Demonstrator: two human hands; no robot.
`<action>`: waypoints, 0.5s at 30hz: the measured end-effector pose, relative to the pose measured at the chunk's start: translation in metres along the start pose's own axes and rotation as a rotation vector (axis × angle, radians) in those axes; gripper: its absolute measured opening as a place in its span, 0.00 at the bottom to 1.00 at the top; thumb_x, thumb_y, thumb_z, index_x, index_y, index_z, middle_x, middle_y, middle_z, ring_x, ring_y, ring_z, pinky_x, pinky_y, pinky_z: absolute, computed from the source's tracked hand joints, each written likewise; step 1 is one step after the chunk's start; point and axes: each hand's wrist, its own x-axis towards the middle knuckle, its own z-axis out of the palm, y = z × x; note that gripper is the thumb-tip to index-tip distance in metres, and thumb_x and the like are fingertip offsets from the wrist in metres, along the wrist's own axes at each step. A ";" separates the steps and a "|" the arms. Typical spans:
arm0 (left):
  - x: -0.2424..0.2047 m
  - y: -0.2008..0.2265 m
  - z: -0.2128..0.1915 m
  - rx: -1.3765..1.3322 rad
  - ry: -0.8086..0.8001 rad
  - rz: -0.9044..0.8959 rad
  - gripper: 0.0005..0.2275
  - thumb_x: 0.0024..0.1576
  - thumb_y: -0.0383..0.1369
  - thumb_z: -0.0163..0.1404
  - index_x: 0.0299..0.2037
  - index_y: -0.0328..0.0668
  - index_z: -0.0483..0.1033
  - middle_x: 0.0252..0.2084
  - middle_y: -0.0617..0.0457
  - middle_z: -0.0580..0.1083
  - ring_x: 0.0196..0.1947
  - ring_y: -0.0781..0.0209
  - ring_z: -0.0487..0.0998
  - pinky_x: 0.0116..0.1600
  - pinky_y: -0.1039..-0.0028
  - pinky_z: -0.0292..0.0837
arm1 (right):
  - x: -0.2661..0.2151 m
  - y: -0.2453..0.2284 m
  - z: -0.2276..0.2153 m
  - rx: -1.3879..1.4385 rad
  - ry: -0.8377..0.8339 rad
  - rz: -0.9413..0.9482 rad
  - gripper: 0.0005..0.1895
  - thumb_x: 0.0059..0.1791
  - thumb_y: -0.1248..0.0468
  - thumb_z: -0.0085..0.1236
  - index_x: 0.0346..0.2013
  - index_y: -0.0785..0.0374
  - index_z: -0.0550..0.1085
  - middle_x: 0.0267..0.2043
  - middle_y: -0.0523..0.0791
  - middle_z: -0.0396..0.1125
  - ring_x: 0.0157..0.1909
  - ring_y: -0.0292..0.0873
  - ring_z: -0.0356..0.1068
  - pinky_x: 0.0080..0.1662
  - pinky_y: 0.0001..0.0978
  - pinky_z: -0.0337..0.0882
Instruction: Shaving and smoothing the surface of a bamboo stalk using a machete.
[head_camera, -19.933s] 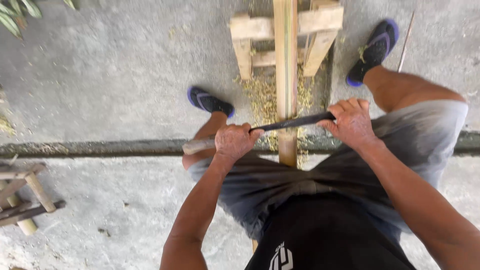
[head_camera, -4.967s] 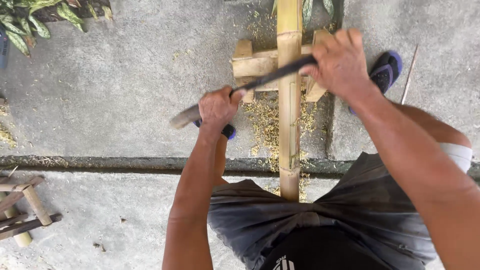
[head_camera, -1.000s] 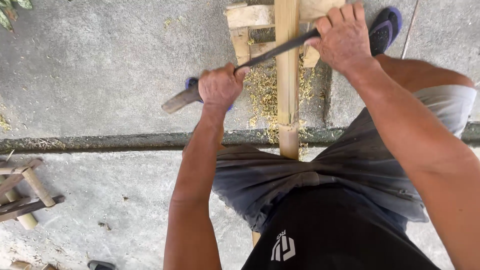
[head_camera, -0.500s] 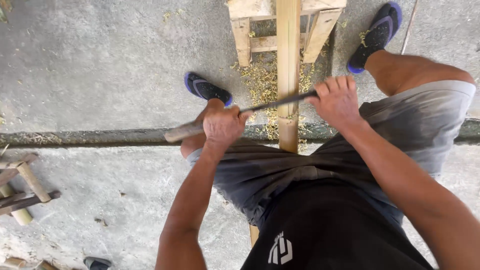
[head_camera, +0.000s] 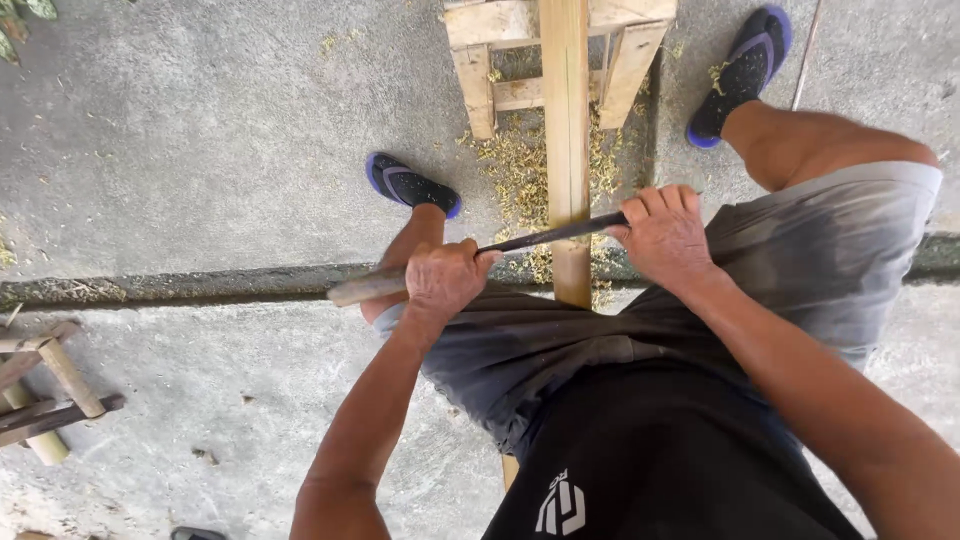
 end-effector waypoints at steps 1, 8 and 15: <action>0.005 0.004 -0.006 0.017 -0.049 -0.019 0.24 0.58 0.56 0.50 0.25 0.44 0.79 0.17 0.47 0.74 0.20 0.46 0.79 0.31 0.54 0.75 | -0.003 0.003 0.003 0.056 0.008 0.002 0.24 0.50 0.42 0.58 0.47 0.59 0.75 0.45 0.47 0.68 0.53 0.49 0.64 0.62 0.50 0.56; -0.011 0.010 -0.006 0.066 -0.205 -0.063 0.23 0.60 0.55 0.47 0.28 0.44 0.78 0.17 0.48 0.74 0.19 0.47 0.79 0.28 0.55 0.74 | -0.008 0.001 -0.003 -0.018 -0.081 -0.021 0.27 0.49 0.39 0.55 0.47 0.58 0.77 0.45 0.47 0.68 0.54 0.49 0.64 0.61 0.48 0.57; 0.014 0.015 -0.018 0.068 -0.185 -0.136 0.24 0.64 0.55 0.45 0.30 0.44 0.79 0.18 0.49 0.74 0.20 0.50 0.79 0.30 0.56 0.74 | 0.001 0.004 -0.003 0.007 0.104 -0.042 0.25 0.52 0.43 0.59 0.52 0.59 0.76 0.49 0.46 0.68 0.57 0.49 0.63 0.63 0.47 0.56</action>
